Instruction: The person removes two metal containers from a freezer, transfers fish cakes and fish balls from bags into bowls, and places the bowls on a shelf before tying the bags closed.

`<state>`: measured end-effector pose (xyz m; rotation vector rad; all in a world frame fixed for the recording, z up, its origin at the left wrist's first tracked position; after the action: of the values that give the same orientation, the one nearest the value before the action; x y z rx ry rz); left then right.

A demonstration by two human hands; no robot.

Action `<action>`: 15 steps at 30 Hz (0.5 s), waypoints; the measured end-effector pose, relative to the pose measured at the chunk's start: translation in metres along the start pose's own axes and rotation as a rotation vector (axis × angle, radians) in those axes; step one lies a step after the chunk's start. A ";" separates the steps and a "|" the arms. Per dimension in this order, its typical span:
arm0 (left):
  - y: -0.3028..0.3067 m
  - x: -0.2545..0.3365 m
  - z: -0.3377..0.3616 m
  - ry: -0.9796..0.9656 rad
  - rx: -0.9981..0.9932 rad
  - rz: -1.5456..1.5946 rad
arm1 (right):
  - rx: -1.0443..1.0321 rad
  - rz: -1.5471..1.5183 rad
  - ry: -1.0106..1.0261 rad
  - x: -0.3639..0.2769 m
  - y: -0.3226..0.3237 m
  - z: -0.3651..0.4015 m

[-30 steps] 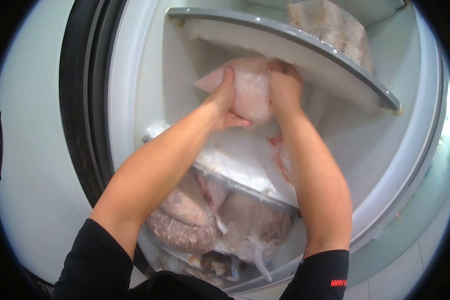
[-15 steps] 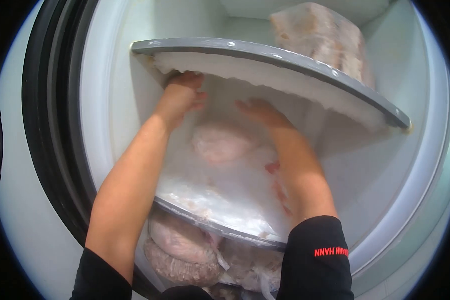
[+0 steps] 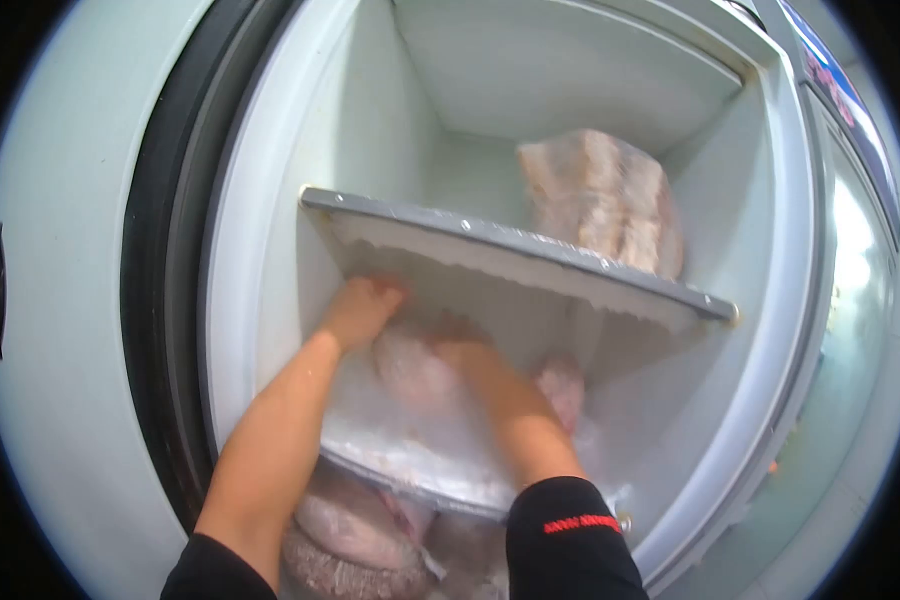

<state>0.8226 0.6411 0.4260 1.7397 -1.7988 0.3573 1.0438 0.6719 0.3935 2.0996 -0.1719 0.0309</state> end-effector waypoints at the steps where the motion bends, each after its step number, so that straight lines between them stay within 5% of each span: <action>1: -0.004 -0.009 -0.005 -0.020 0.016 0.055 | 0.012 0.060 0.001 0.016 -0.010 0.002; 6: -0.012 0.033 0.035 0.183 -0.431 -0.462 | -0.686 -0.073 -0.054 -0.018 0.077 0.133; 11: -0.037 0.013 0.114 0.261 -0.883 -0.846 | -0.548 -0.033 0.027 -0.007 0.077 0.235; 13: -0.020 -0.008 0.115 0.299 -0.801 -0.850 | -0.608 -0.218 0.083 0.017 0.075 0.252; 15: -0.001 0.013 0.126 0.236 -0.710 -0.905 | -0.427 -0.124 0.028 0.034 0.087 0.279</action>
<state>0.7951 0.5569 0.3349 1.6658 -0.6851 -0.3956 1.0518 0.3857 0.3283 1.6789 -0.0264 -0.0474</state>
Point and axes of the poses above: each hand's wrist, its own z-axis away from the middle knuckle, its own y-axis out of the back of the hand, x = y × z, the point moved 4 cm from there along -z, towards the middle knuckle, and after that the axes turned 3 degrees about x, right-handed, at the moved point
